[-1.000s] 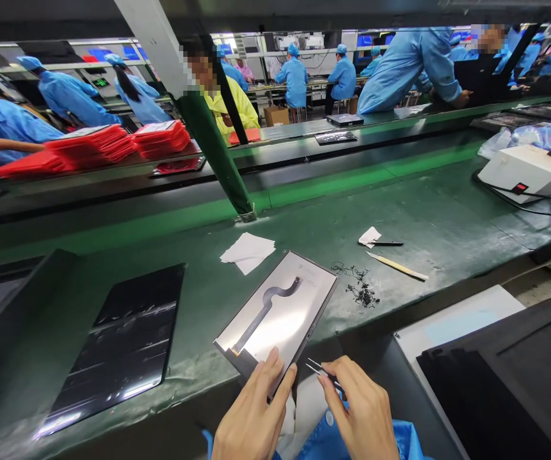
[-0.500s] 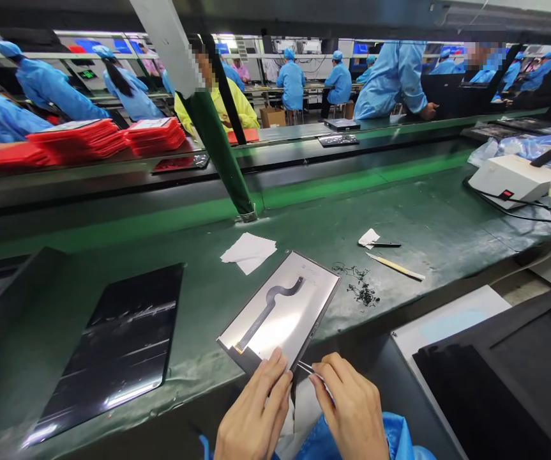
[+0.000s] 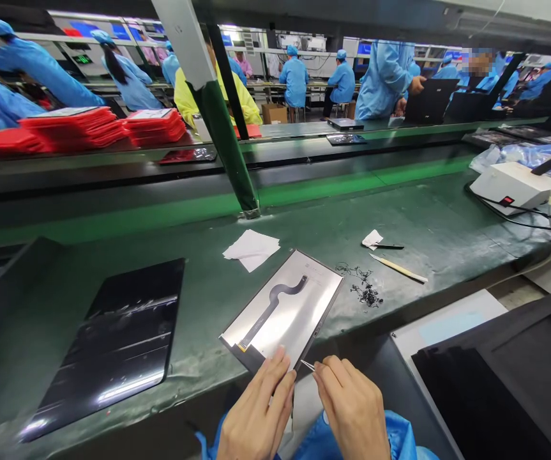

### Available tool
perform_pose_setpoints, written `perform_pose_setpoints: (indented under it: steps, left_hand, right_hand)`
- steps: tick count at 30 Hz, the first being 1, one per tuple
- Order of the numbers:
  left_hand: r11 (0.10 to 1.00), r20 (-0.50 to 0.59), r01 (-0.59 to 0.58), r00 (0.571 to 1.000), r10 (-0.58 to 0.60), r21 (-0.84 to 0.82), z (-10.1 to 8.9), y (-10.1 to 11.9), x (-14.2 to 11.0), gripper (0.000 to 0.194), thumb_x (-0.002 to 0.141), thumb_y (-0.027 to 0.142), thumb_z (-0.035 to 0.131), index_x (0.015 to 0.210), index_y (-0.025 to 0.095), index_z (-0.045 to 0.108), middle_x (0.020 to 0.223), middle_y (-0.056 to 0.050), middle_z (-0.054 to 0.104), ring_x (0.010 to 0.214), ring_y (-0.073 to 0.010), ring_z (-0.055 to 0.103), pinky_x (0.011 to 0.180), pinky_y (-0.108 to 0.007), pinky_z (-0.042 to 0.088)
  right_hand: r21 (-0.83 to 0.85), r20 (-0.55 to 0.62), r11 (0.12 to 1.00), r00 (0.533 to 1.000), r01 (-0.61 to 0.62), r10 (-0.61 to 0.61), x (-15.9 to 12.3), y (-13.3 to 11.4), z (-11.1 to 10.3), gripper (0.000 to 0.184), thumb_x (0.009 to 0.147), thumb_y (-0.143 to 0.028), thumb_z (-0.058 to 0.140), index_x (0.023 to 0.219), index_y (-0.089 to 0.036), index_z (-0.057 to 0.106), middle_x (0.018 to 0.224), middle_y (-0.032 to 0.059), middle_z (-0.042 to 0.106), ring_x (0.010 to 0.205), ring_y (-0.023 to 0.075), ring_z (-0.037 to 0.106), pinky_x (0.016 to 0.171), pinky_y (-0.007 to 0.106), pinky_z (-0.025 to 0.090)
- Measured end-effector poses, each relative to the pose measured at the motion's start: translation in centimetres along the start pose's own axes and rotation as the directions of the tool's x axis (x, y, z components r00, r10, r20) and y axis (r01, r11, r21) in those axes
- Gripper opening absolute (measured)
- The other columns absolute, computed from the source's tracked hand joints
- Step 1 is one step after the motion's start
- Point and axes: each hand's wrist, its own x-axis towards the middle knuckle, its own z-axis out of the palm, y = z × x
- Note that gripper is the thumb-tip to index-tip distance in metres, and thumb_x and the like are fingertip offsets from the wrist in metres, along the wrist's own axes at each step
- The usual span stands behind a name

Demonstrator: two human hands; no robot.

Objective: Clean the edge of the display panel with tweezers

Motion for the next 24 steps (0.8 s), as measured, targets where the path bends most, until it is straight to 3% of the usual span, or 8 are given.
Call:
perform_pose_setpoints:
  steps: [4, 7, 9, 11, 13, 15, 20, 24]
  left_hand:
    - [1.000, 0.004, -0.005, 1.000, 0.005, 0.002, 0.1, 0.0, 0.0, 0.023, 0.098, 0.004, 0.045, 0.099, 0.004, 0.068, 0.102, -0.015, 0.075, 0.106, -0.0267, 0.072, 0.093, -0.034, 0.058]
    - [1.000, 0.007, 0.000, 1.000, 0.000, 0.002, 0.1, 0.0, 0.0, 0.023, 0.098, 0.004, 0.044, 0.098, 0.005, 0.068, 0.102, -0.015, 0.075, 0.106, -0.0268, 0.072, 0.093, -0.034, 0.058]
    - [1.000, 0.003, 0.003, 1.000, -0.003, 0.003, 0.1, 0.0, 0.0, 0.023, 0.098, 0.004, 0.044, 0.099, 0.005, 0.068, 0.102, -0.015, 0.075, 0.106, -0.0268, 0.072, 0.093, -0.034, 0.058]
    - [1.000, -0.003, 0.005, 1.000, -0.005, 0.003, 0.1, 0.0, 0.0, 0.023, 0.098, 0.005, 0.045, 0.098, 0.005, 0.067, 0.102, -0.015, 0.075, 0.106, -0.0267, 0.072, 0.093, -0.034, 0.058]
    - [1.000, -0.005, 0.008, 1.000, -0.008, -0.002, 0.1, 0.0, -0.1, 0.024, 0.098, 0.005, 0.044, 0.098, 0.005, 0.067, 0.102, -0.015, 0.075, 0.106, -0.0264, 0.072, 0.092, -0.034, 0.058]
    - [1.000, -0.005, 0.011, 1.000, -0.011, -0.008, 0.1, 0.0, -0.1, 0.024, 0.098, 0.005, 0.043, 0.098, 0.005, 0.068, 0.102, -0.015, 0.075, 0.106, -0.0264, 0.072, 0.092, -0.034, 0.059]
    - [1.000, 0.020, 0.002, 1.000, -0.001, -0.027, 0.2, 0.0, -0.5, 0.019, 0.095, 0.003, 0.049, 0.100, 0.004, 0.067, 0.105, -0.017, 0.074, 0.112, -0.0285, 0.069, 0.095, -0.036, 0.058]
    - [1.000, 0.036, -0.003, 0.999, 0.004, -0.031, 0.2, -0.1, -0.7, 0.019, 0.095, 0.003, 0.049, 0.101, 0.004, 0.067, 0.106, -0.017, 0.074, 0.114, -0.0290, 0.068, 0.096, -0.036, 0.058]
  right_hand:
    - [0.059, 0.012, 0.998, 0.999, -0.038, 0.038, 0.1, 0.0, -0.1, 0.028, 0.102, -0.018, 0.042, 0.087, -0.022, 0.065, 0.076, 0.0022, 0.070, 0.062, 0.0142, 0.067, 0.059, 0.022, 0.047]
    - [0.238, 0.128, 0.946, 0.973, -0.220, 0.194, 0.3, 0.4, 0.0, 0.029, 0.102, -0.028, 0.045, 0.081, -0.022, 0.064, 0.072, 0.0005, 0.067, 0.060, 0.0139, 0.064, 0.056, 0.023, 0.044]
    - [0.353, 0.298, 0.828, 0.891, -0.436, 0.342, 0.5, 0.9, 0.2, 0.031, 0.097, -0.036, 0.050, 0.074, -0.022, 0.064, 0.067, -0.0003, 0.064, 0.058, 0.0147, 0.060, 0.053, 0.024, 0.041]
    - [0.423, 0.485, 0.639, 0.756, -0.642, 0.439, 1.0, 1.4, 0.4, 0.032, 0.090, -0.043, 0.056, 0.067, -0.021, 0.063, 0.062, -0.0006, 0.060, 0.056, 0.0149, 0.054, 0.051, 0.025, 0.037]
    - [0.462, 0.629, 0.431, 0.629, -0.775, 0.458, 1.5, 1.8, 0.6, 0.035, 0.080, -0.050, 0.062, 0.063, -0.020, 0.060, 0.056, -0.0020, 0.054, 0.051, 0.0129, 0.045, 0.049, 0.025, 0.032]
    - [0.472, 0.719, 0.265, 0.541, -0.841, 0.437, 1.8, 2.1, 0.8, 0.039, 0.072, -0.056, 0.066, 0.060, -0.020, 0.058, 0.049, -0.0050, 0.045, 0.046, 0.0098, 0.034, 0.046, 0.025, 0.026]
    - [0.420, 0.814, 0.093, 0.421, -0.903, 0.400, 1.9, 2.2, 1.1, 0.043, 0.063, -0.060, 0.071, 0.057, -0.020, 0.054, 0.042, -0.0084, 0.037, 0.041, 0.0067, 0.026, 0.043, 0.024, 0.015]
    - [0.405, 0.844, 0.034, 0.388, -0.914, 0.371, 2.1, 2.2, 0.9, 0.048, 0.062, -0.064, 0.072, 0.058, -0.020, 0.053, 0.042, -0.0094, 0.036, 0.040, 0.0054, 0.022, 0.042, 0.023, 0.013]
